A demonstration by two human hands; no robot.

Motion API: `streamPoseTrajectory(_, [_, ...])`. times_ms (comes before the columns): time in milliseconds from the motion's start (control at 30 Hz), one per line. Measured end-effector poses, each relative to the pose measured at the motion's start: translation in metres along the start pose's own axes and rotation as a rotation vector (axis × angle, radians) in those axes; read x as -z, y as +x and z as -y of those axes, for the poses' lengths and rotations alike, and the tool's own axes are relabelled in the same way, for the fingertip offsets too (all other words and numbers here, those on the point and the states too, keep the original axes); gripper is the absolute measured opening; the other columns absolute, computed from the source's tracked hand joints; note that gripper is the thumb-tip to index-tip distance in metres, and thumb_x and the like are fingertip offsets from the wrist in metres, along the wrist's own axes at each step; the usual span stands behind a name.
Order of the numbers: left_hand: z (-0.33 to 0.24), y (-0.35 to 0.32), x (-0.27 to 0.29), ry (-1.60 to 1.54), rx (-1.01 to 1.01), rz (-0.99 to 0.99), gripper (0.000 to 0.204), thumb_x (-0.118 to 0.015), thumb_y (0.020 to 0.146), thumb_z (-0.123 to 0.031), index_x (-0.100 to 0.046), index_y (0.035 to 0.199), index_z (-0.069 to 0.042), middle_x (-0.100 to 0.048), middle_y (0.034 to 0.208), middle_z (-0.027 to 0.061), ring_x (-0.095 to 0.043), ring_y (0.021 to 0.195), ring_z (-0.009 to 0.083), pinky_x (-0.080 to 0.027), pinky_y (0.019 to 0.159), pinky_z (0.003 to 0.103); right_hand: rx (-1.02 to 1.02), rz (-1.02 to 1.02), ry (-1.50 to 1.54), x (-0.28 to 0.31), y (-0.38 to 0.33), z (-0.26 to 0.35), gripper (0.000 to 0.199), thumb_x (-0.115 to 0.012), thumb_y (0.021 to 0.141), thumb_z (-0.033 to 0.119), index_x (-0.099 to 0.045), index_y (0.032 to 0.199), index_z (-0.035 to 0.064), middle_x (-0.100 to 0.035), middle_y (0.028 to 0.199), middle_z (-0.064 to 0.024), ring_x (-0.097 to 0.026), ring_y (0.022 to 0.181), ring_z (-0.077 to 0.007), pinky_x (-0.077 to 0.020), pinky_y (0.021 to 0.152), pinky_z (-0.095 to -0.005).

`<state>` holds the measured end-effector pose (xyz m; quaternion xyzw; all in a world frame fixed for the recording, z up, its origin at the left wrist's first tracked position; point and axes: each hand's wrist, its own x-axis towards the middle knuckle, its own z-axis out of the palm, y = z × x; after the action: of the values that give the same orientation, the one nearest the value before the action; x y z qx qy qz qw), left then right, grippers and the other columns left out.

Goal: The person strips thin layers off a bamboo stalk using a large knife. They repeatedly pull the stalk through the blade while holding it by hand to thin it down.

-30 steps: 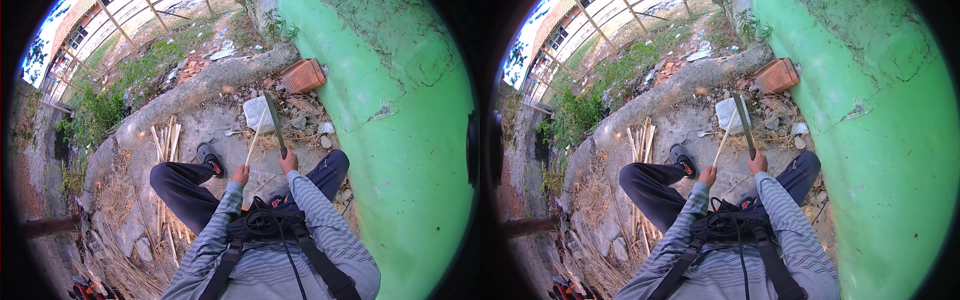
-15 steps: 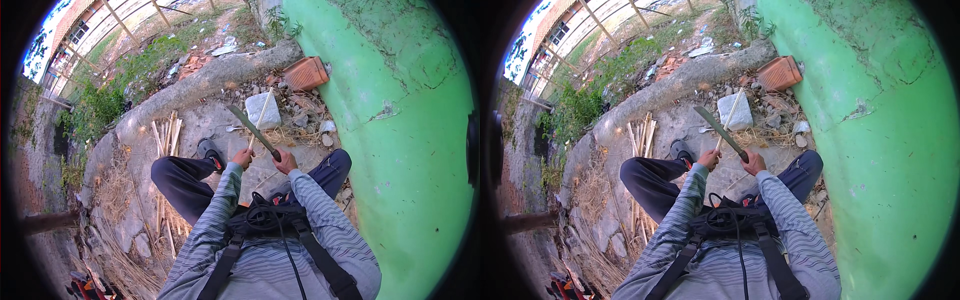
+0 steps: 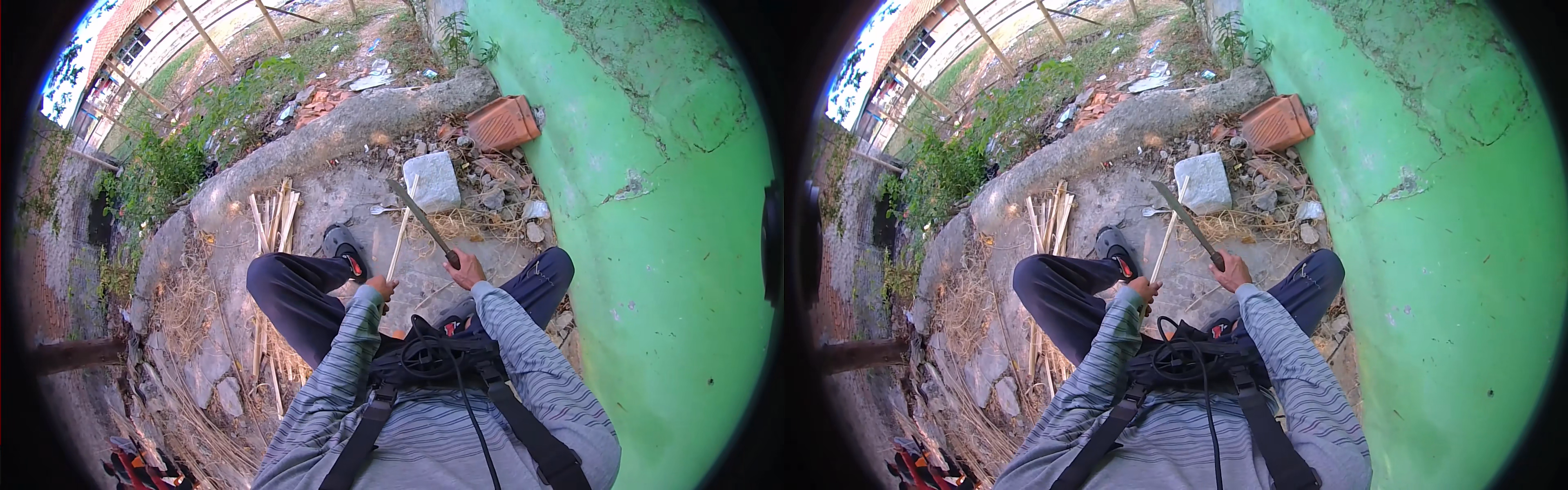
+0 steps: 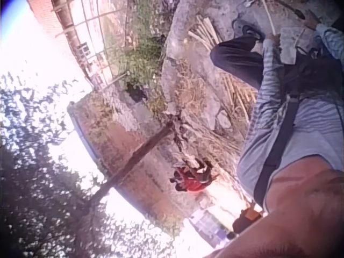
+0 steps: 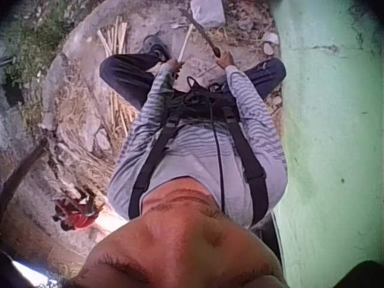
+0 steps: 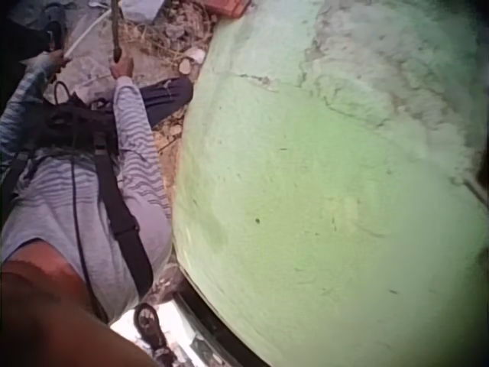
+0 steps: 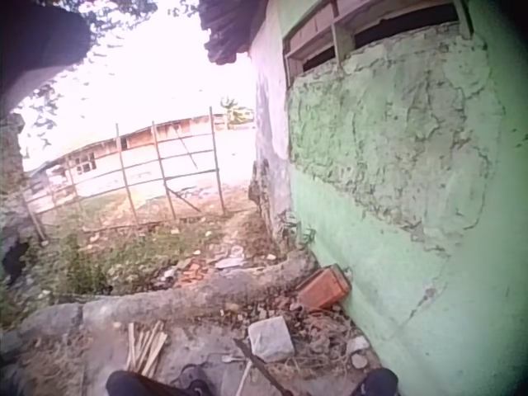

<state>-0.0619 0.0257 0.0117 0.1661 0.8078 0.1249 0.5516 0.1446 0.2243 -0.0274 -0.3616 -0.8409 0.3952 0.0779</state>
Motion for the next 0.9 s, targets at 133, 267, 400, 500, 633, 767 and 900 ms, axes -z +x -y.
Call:
streamPoseTrajectory(133, [0.015,0.007,-0.011,0.212,-0.308,-0.415,0.054,-0.042,0.102,-0.042,-0.066,0.1,0.005,-0.066,0.099,0.0327,-0.062,0.1,0.051,-0.048,0.09,0.055,0.075,0.03,0.031,-0.002,0.002,0.014,0.036,-0.073,0.085,0.031,-0.062,0.106,0.0037,-0.069,0.086,-0.0211,-0.067,0.081,-0.042,-0.0519,0.072,-0.0459])
streamPoseTrajectory(267, [-0.005,0.013,-0.019,0.137,-0.38,-0.357,0.054,-0.041,0.102,-0.043,-0.066,0.101,0.005,-0.065,0.103,0.0328,-0.061,0.101,0.0516,-0.046,0.091,0.056,0.143,0.144,-0.021,0.0,-0.001,0.022,0.038,-0.073,0.086,0.033,-0.062,0.107,0.0039,-0.069,0.086,-0.0213,-0.067,0.081,-0.0414,-0.0524,0.072,-0.0456])
streamPoseTrajectory(400, [-0.004,0.025,-0.034,0.179,-0.359,-0.32,0.055,-0.04,0.101,-0.044,-0.067,0.1,0.004,-0.065,0.104,0.0331,-0.06,0.103,0.0514,-0.045,0.093,0.055,0.148,0.242,-0.062,-0.007,-0.004,0.02,0.039,-0.072,0.087,0.038,-0.064,0.106,0.004,-0.069,0.084,-0.0208,-0.068,0.079,-0.0409,-0.0528,0.072,-0.0459])
streamPoseTrajectory(500, [0.004,0.031,-0.042,0.162,-0.321,-0.363,0.055,-0.04,0.101,-0.043,-0.069,0.099,0.004,-0.065,0.103,0.0334,-0.06,0.103,0.0512,-0.045,0.093,0.055,0.123,0.297,-0.02,-0.012,-0.004,0.022,0.042,-0.07,0.087,0.044,-0.065,0.102,0.0048,-0.069,0.082,-0.021,-0.068,0.078,-0.0407,-0.0532,0.072,-0.0464])
streamPoseTrajectory(633, [-0.002,0.032,-0.041,0.116,-0.351,-0.313,0.053,-0.039,0.101,-0.041,-0.069,0.1,0.004,-0.065,0.103,0.033,-0.061,0.103,0.0506,-0.045,0.094,0.054,-0.038,0.327,-0.024,-0.015,-0.004,0.025,0.046,-0.068,0.087,0.052,-0.066,0.099,0.0071,-0.069,0.079,-0.021,-0.068,0.079,-0.0404,-0.0535,0.072,-0.0466])
streamPoseTrajectory(767, [0.012,0.039,-0.046,0.166,-0.385,-0.377,0.053,-0.039,0.101,-0.041,-0.069,0.101,0.003,-0.065,0.103,0.0323,-0.061,0.101,0.0505,-0.046,0.094,0.054,-0.019,0.225,-0.152,-0.02,-0.002,0.028,0.047,-0.067,0.087,0.054,-0.067,0.094,0.0071,-0.068,0.077,-0.0202,-0.067,0.076,-0.0404,-0.0526,0.071,-0.0465])
streamPoseTrajectory(900, [0.023,0.037,-0.055,0.213,-0.409,-0.372,0.053,-0.038,0.101,-0.04,-0.069,0.1,0.003,-0.066,0.101,0.0311,-0.062,0.098,0.0506,-0.046,0.092,0.055,-0.085,0.165,-0.075,-0.018,0.013,0.01,0.043,-0.068,0.086,0.049,-0.067,0.096,0.0074,-0.068,0.078,-0.0201,-0.067,0.077,-0.0408,-0.0527,0.071,-0.0475])
